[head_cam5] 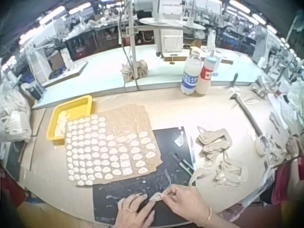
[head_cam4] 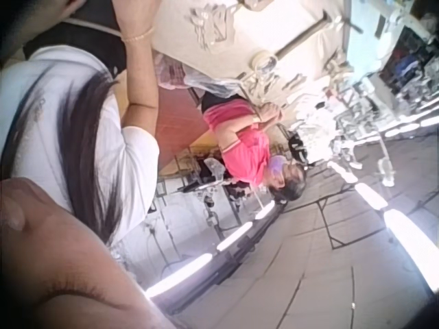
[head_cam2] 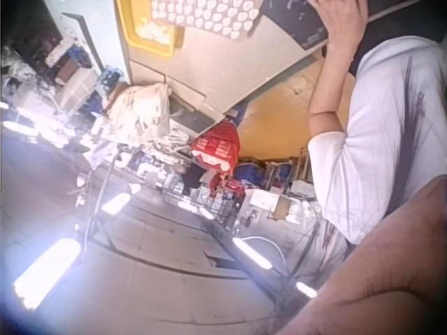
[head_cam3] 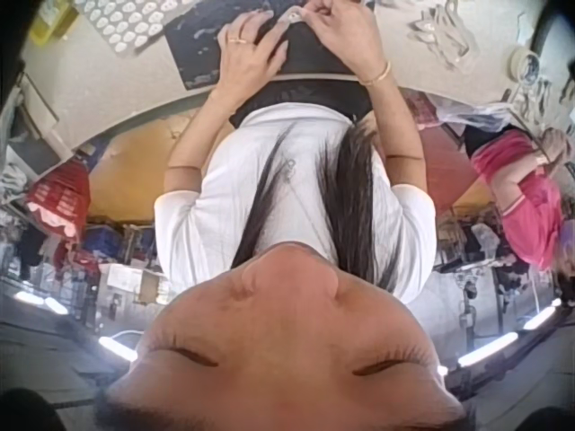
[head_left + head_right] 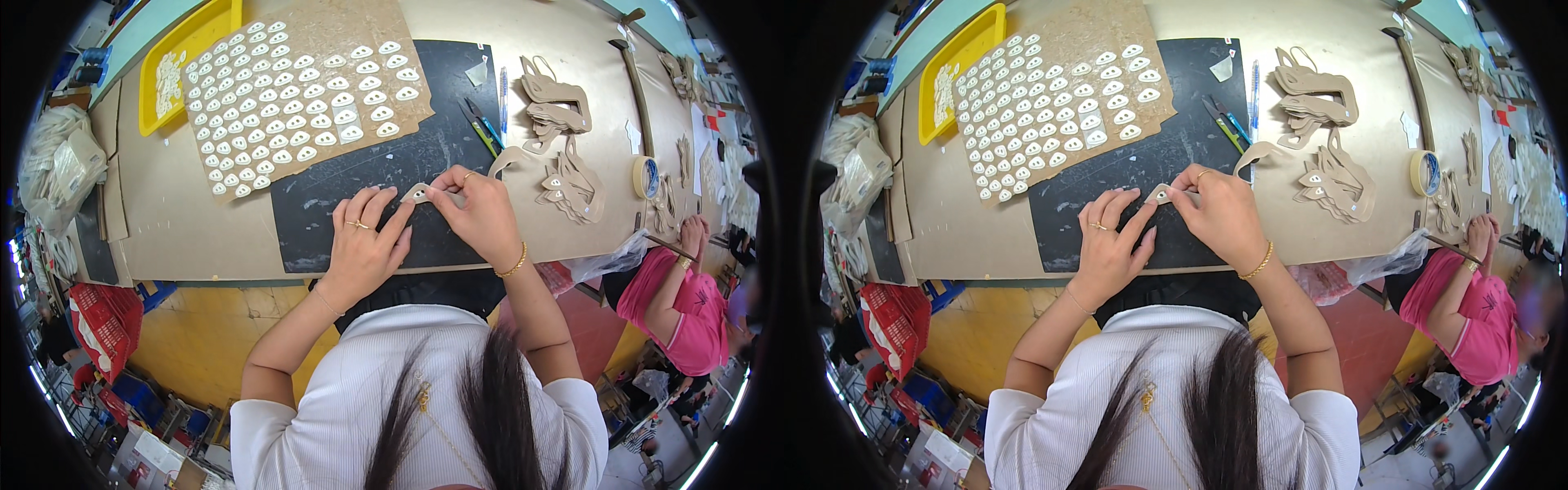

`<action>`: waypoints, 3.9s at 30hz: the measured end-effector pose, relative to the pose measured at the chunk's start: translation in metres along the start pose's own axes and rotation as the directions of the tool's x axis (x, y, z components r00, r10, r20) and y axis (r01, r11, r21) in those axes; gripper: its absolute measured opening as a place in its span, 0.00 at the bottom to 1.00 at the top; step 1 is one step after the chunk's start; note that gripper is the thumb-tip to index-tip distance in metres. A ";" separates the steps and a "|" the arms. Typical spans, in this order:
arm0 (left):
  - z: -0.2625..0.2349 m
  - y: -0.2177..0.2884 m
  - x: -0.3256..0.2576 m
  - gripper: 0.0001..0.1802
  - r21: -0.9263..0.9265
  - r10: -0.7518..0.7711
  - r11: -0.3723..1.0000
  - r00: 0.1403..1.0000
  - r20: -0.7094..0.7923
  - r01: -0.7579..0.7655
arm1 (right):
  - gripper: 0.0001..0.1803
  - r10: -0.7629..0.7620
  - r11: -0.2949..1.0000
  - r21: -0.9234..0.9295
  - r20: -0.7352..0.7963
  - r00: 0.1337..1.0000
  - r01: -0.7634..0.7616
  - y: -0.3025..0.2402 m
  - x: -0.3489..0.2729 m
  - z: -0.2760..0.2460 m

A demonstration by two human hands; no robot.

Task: The person assembles small white plastic components with beige fabric pieces at a workbench. They repeatedly pick up a plastic part, attach a fabric piece, and place the finished unit on a cardboard sheet. A utility knife is used to trim excess fabric from the assembled parts.

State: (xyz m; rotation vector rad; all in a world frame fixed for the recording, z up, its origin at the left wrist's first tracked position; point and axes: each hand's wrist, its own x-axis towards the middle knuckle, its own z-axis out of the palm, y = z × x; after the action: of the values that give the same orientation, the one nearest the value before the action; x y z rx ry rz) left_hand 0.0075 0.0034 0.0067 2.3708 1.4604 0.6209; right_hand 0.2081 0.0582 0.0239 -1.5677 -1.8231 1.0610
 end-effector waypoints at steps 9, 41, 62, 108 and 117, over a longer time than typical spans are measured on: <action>0.000 0.001 0.001 0.25 0.015 0.001 1.000 1.000 0.007 -0.001 | 0.07 -0.002 1.000 0.005 0.001 1.000 0.002 -0.001 -0.001 -0.001; -0.013 0.010 0.021 0.15 0.200 0.168 0.961 0.978 0.127 -0.192 | 0.06 0.076 0.993 -0.096 0.063 0.995 -0.070 -0.003 0.005 -0.008; 0.000 0.006 0.013 0.29 0.152 0.116 0.981 0.992 0.059 -0.124 | 0.06 0.124 0.972 -0.222 0.185 0.975 -0.081 -0.009 0.015 -0.014; 0.004 0.012 0.012 0.14 0.053 0.186 0.981 0.982 -0.007 -0.186 | 0.17 -0.479 0.643 -0.557 0.243 0.844 0.525 -0.003 -0.012 -0.017; 0.003 0.039 0.029 0.12 0.367 0.221 0.899 0.971 0.093 -0.240 | 0.21 -0.408 0.761 -0.496 0.137 0.903 0.419 0.010 -0.015 -0.022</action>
State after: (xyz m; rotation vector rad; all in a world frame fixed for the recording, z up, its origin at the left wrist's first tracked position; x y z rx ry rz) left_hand 0.0500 0.0119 0.0278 2.8636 1.3893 0.3511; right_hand 0.2340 0.0493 0.0297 -1.3029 -2.4623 0.3922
